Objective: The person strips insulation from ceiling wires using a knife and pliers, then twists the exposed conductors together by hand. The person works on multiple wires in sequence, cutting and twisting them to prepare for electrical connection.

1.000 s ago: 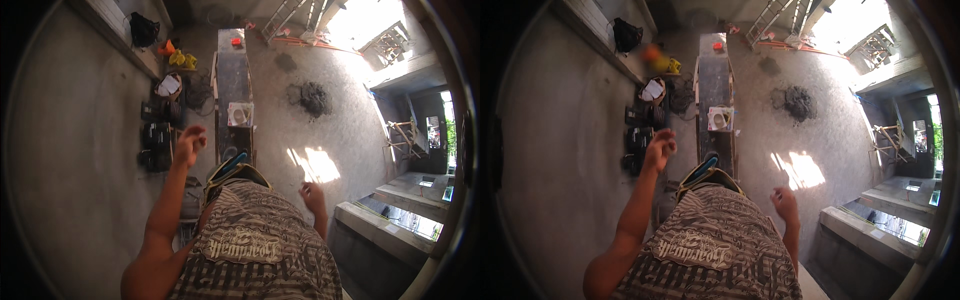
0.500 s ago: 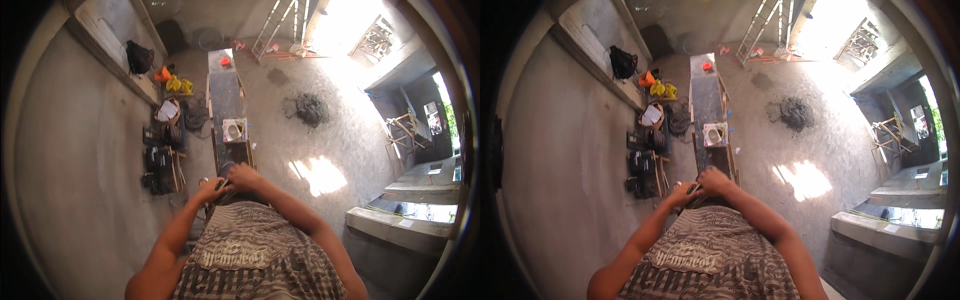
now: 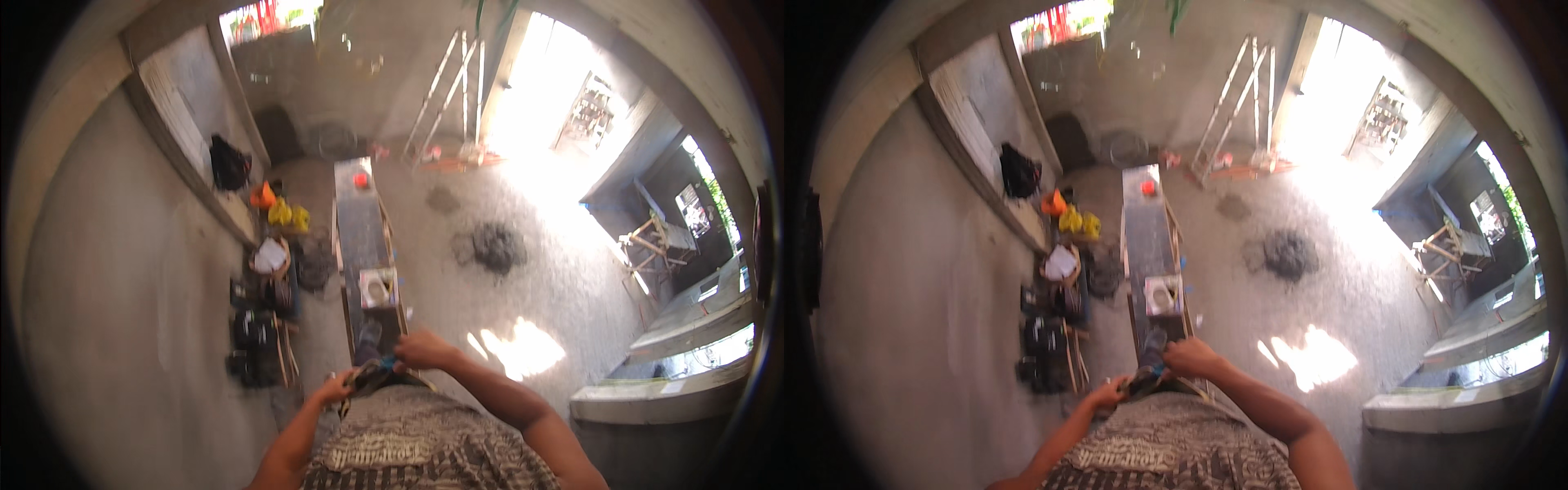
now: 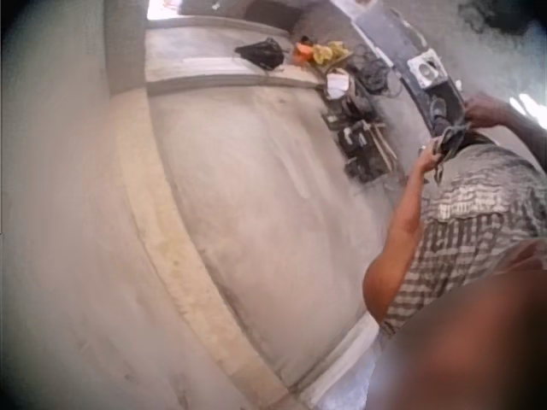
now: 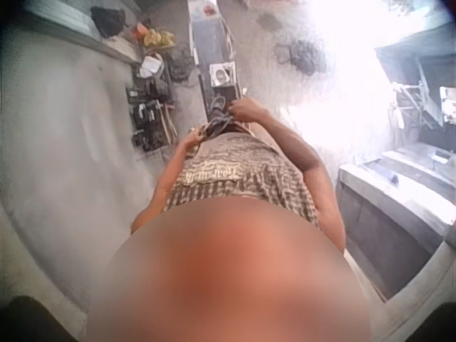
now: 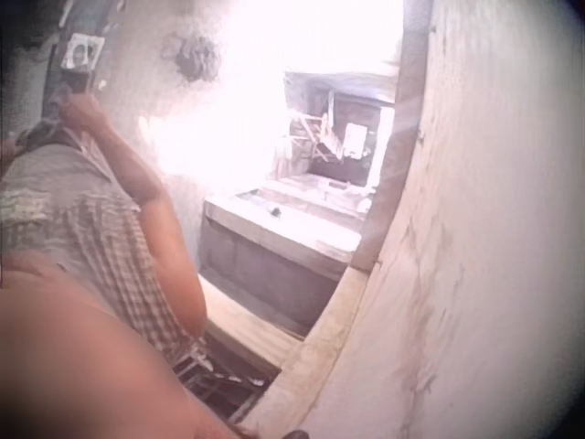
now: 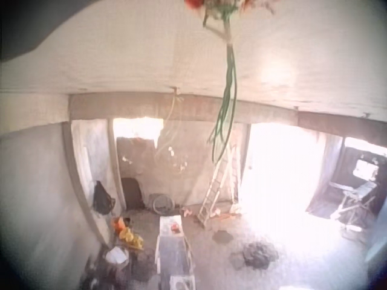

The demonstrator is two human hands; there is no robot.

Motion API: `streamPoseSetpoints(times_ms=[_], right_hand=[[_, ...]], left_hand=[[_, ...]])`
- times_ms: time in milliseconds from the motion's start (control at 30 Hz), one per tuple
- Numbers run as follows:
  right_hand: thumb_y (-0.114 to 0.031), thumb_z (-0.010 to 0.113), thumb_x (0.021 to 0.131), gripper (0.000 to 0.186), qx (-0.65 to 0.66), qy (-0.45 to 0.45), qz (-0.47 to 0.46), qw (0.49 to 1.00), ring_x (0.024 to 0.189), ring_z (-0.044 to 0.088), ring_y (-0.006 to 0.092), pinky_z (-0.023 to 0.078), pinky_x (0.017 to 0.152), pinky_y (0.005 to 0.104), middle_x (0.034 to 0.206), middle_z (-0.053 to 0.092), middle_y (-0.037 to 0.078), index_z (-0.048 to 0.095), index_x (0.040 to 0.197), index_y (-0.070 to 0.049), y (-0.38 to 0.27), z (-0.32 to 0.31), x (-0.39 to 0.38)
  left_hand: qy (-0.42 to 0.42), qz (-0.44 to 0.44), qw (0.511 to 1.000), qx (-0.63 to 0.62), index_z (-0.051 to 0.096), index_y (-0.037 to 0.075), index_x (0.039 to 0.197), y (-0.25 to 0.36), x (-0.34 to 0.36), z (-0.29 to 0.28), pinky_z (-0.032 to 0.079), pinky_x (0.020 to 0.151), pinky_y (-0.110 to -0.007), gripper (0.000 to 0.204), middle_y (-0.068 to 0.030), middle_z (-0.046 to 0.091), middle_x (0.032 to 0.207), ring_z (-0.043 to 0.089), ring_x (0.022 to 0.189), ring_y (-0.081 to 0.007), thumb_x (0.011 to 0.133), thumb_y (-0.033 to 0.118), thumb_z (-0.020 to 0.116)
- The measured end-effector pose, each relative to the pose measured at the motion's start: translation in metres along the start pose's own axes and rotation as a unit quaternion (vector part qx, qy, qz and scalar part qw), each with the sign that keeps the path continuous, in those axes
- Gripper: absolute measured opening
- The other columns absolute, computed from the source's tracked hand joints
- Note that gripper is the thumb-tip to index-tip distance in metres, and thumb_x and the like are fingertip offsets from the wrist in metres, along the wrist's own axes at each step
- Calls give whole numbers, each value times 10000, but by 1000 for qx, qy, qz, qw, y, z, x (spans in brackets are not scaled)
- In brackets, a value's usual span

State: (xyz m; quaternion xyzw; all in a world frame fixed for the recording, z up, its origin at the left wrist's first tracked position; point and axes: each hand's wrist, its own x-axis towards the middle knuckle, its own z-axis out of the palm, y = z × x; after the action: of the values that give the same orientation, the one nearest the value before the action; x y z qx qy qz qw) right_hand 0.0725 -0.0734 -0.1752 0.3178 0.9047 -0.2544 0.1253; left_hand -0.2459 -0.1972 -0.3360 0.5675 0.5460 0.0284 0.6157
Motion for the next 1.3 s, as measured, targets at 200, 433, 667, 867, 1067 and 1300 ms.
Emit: streamPoseSetpoints(times_ms=[200,433,667,867,1067,1300], right_hand=[[-516,593,1047,465,510,125,186,831,841,618,114,516,772,317,878,698,30,744,1085,-77,23,-1,-105],[-91,788,863,464,661,328,35,674,930,721,218,575,797,339,1092,726,155,617,1285,-3,-17,-86,-183],[-52,715,743,292,69,658,201,722,865,631,357,534,745,433,1003,593,141,641,1024,-44,-43,-202,-218],[6,731,788,397,-274,685,240,631,1071,588,371,488,902,478,1204,570,173,661,1169,-83,-76,-297,-281],[-45,799,825,438,-465,635,298,540,1333,494,374,420,1086,504,1432,519,178,640,1233,-49,-108,-374,-310],[131,659,817,431,-366,641,238,631,1378,480,389,430,1140,493,1482,498,181,637,1210,-45,-106,-422,-308]], left_hand=[[45,-21,998,-32,473,121,1546,3,33,-34,463,1104,-443,906,-212,578,1465,580,1338,-331,829,548,825],[288,339,811,-379,628,80,1331,200,3,-209,558,795,-380,368,-67,701,1234,675,952,-155,998,223,694],[174,714,577,-356,690,98,1180,493,-136,-316,511,720,-347,268,-65,722,1019,658,804,-185,936,-10,665],[485,744,360,285,694,49,1231,652,-244,-275,569,890,-348,241,-117,737,1159,712,1035,-221,1018,5,590],[490,692,214,484,690,147,1194,735,-270,-275,451,955,-409,296,3,729,1059,708,1014,-217,905,93,723],[451,716,229,482,665,157,1066,756,-255,-277,474,880,-416,214,16,708,918,685,861,-210,876,120,754]])
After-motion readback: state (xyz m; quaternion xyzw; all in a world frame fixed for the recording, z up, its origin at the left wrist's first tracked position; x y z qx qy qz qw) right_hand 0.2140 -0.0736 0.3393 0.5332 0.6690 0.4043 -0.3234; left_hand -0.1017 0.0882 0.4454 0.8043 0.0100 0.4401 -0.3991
